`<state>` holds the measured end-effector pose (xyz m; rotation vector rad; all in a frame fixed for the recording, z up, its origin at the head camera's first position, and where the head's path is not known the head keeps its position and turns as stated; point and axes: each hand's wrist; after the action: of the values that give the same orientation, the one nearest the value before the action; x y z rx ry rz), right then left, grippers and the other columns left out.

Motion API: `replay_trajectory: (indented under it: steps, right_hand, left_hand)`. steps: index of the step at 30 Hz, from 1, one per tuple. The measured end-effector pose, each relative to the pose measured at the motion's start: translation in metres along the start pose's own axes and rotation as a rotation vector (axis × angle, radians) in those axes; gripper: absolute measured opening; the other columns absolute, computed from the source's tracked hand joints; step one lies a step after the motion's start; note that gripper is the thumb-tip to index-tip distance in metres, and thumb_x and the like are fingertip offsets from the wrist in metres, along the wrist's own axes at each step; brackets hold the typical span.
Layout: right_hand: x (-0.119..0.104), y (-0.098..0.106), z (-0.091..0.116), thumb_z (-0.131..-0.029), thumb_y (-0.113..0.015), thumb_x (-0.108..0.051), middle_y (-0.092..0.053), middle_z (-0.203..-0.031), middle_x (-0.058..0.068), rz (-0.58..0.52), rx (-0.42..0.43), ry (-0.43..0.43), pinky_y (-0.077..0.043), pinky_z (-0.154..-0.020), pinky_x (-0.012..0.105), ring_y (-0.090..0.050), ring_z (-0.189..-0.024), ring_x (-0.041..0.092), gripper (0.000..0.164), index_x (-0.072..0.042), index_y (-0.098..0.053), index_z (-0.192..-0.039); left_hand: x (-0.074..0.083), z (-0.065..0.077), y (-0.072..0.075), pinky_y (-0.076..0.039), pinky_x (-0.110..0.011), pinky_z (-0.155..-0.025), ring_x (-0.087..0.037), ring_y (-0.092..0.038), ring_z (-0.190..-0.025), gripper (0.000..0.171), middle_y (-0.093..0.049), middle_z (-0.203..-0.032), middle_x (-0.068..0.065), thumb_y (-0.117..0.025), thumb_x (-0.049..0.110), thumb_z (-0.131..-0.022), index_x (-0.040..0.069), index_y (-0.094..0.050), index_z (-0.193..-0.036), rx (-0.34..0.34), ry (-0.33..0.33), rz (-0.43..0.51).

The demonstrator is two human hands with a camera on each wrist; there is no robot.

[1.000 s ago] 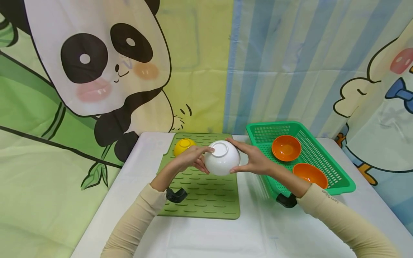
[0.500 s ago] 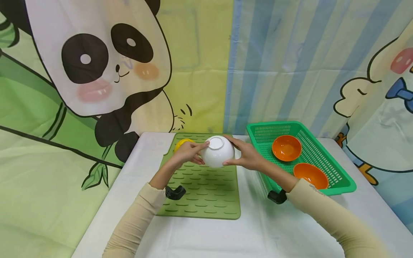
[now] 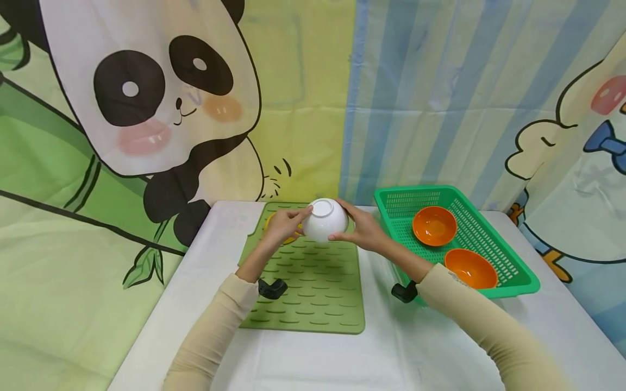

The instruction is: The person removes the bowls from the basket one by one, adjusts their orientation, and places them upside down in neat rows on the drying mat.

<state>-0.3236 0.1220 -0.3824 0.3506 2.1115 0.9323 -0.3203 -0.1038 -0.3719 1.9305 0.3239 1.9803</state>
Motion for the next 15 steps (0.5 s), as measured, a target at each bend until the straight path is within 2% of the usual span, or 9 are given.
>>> replay_trajectory:
  steps: [5, 9, 11, 15]
  right_hand:
    - [0.005, -0.004, -0.007, -0.067, -0.073, -0.046, -0.041, -0.136, 0.012, 0.033, 0.036, -0.055, -0.047, -0.090, 0.039, -0.047, -0.118, 0.024, 0.096, -0.008, -0.026, -0.141]
    - [0.007, -0.009, -0.013, -0.067, -0.073, -0.047, -0.045, -0.132, 0.010, 0.044, 0.040, -0.117, -0.049, -0.083, 0.039, -0.051, -0.112, 0.024, 0.095, -0.010, -0.026, -0.141]
    - [0.009, -0.012, -0.016, -0.068, -0.073, -0.046, -0.046, -0.131, 0.011, 0.042, 0.031, -0.149, -0.050, -0.081, 0.039, -0.051, -0.110, 0.025, 0.095, -0.009, -0.026, -0.141]
    - [0.013, -0.019, -0.022, -0.068, -0.074, -0.044, -0.045, -0.131, 0.014, 0.048, 0.006, -0.222, -0.049, -0.082, 0.040, -0.051, -0.111, 0.027, 0.096, -0.007, -0.024, -0.141]
  left_hand:
    - [-0.001, -0.007, -0.007, -0.054, -0.028, -0.057, -0.020, -0.065, -0.077, 0.061, -0.063, -0.108, -0.011, -0.053, 0.062, -0.077, 0.019, -0.060, -0.119, 0.085, -0.054, -0.030]
    - [-0.005, -0.011, -0.012, -0.051, -0.028, -0.052, -0.018, -0.062, -0.069, 0.060, -0.066, -0.100, -0.009, -0.051, 0.059, -0.081, 0.018, -0.056, -0.124, 0.131, -0.079, -0.048]
    - [-0.008, -0.014, -0.016, -0.049, -0.028, -0.049, -0.019, -0.060, -0.065, 0.060, -0.066, -0.103, -0.008, -0.049, 0.059, -0.082, 0.017, -0.054, -0.126, 0.151, -0.095, -0.059]
    - [-0.017, -0.023, -0.023, -0.051, -0.028, -0.057, -0.021, -0.062, -0.079, 0.059, -0.063, -0.112, -0.008, -0.047, 0.056, -0.085, 0.016, -0.050, -0.129, 0.193, -0.114, -0.074]
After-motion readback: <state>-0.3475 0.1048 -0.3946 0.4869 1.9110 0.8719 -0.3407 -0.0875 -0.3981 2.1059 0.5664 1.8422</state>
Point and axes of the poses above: each hand's wrist, its own z-axis away from the middle knuckle, its own y-axis out of the back of the hand, x = y × z
